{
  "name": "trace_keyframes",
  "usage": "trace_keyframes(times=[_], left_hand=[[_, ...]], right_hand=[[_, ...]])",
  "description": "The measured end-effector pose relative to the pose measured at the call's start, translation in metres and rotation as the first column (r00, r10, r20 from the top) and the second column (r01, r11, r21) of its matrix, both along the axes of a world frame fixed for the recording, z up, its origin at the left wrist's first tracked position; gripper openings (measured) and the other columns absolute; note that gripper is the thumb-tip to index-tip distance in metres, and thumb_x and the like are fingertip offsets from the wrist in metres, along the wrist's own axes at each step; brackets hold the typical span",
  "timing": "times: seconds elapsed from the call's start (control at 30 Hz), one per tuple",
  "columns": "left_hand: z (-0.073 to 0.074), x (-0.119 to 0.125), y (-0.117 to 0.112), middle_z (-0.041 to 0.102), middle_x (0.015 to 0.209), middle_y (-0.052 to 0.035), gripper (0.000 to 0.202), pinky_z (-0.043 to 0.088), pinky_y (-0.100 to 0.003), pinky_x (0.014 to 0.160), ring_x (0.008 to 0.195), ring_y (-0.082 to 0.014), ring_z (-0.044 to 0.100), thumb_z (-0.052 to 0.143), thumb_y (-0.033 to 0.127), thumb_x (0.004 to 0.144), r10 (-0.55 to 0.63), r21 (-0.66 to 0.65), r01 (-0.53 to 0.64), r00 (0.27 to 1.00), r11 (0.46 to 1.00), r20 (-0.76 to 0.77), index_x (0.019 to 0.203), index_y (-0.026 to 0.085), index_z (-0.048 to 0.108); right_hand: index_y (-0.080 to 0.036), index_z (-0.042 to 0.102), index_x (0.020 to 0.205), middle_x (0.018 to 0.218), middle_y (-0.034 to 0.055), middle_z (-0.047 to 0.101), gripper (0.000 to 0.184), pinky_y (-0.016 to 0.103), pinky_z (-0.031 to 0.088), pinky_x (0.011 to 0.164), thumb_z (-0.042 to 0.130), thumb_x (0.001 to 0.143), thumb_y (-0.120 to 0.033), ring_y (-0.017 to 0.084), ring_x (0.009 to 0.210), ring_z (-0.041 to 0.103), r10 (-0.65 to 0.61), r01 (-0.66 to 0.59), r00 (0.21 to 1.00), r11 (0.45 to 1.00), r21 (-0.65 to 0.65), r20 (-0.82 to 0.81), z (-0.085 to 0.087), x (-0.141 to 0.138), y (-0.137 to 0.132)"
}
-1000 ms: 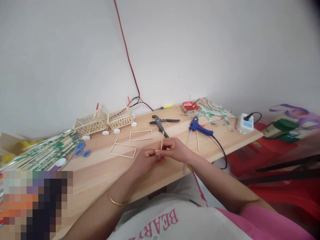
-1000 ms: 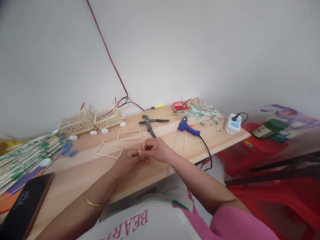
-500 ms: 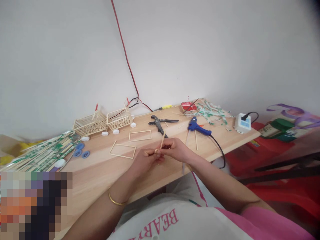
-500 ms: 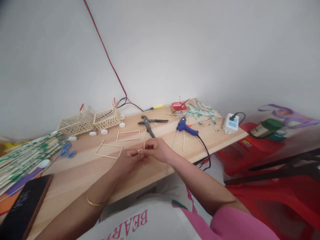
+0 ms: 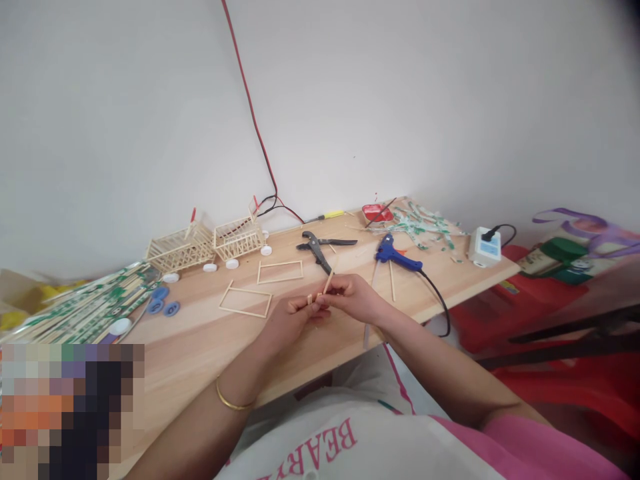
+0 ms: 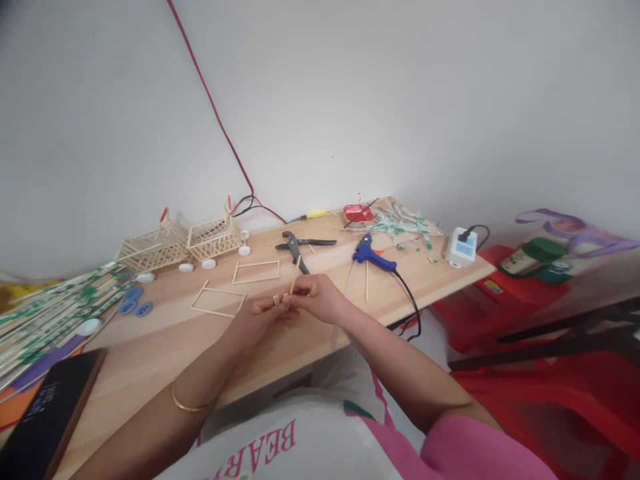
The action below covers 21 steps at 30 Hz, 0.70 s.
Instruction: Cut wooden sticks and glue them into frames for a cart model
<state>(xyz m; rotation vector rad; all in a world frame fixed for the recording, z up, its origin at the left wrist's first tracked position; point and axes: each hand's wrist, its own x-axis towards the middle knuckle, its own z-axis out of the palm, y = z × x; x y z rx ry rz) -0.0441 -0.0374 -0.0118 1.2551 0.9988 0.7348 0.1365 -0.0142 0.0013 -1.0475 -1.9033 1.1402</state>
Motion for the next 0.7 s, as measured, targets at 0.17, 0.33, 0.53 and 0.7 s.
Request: trace_keyframes(times=[0.17,0.33,0.53,0.7], left_hand=[[0.004,-0.007,0.0,0.07,0.096,-0.0094,0.036,0.048,-0.037,0.083,0.087,-0.0214,0.065,0.04,0.037,0.089,0.126,0.289,0.039,0.84,0.957,-0.528,0.102,0.014,0.064],[0.01,-0.008,-0.003,0.063,0.106,-0.0089,0.03,0.044,-0.033,0.083,0.097,-0.021,0.059,0.036,0.015,0.087,0.278,0.436,0.368,0.41,0.821,-0.869,0.107,0.019,0.059],[0.004,-0.007,-0.002,0.057,0.102,-0.0067,0.024,0.044,-0.028,0.075,0.09,-0.0176,0.058,0.036,0.015,0.088,0.294,0.433,0.409,0.36,0.804,-0.886,0.099,0.018,0.056],[0.005,-0.007,-0.002,0.057,0.109,-0.0074,0.027,0.044,-0.028,0.08,0.092,-0.0169,0.057,0.037,0.017,0.089,0.359,0.549,0.317,0.495,0.774,-0.791,0.108,0.019,0.056]], right_hand=[[-0.017,0.068,0.074,0.079,0.0034,0.068,0.023,0.023,0.042,0.06,0.062,0.078,-0.039,0.013,0.068,0.058,-0.103,0.095,0.992,0.99,0.106,0.067,-0.003,0.009,0.008],[-0.016,0.067,0.072,0.074,0.003,0.066,0.018,0.022,0.041,0.058,0.062,0.079,-0.032,0.012,0.064,0.057,-0.109,0.072,0.978,0.976,0.206,0.177,-0.013,0.014,0.013],[-0.016,0.066,0.072,0.072,0.003,0.065,0.015,0.023,0.039,0.06,0.062,0.079,-0.029,0.013,0.066,0.057,-0.108,0.048,0.969,0.965,0.258,0.222,-0.024,0.012,0.014],[-0.016,0.064,0.071,0.07,0.0029,0.063,0.017,0.024,0.039,0.062,0.061,0.081,-0.029,0.014,0.066,0.056,-0.098,0.015,0.962,0.952,0.305,0.256,-0.021,0.012,0.013]])
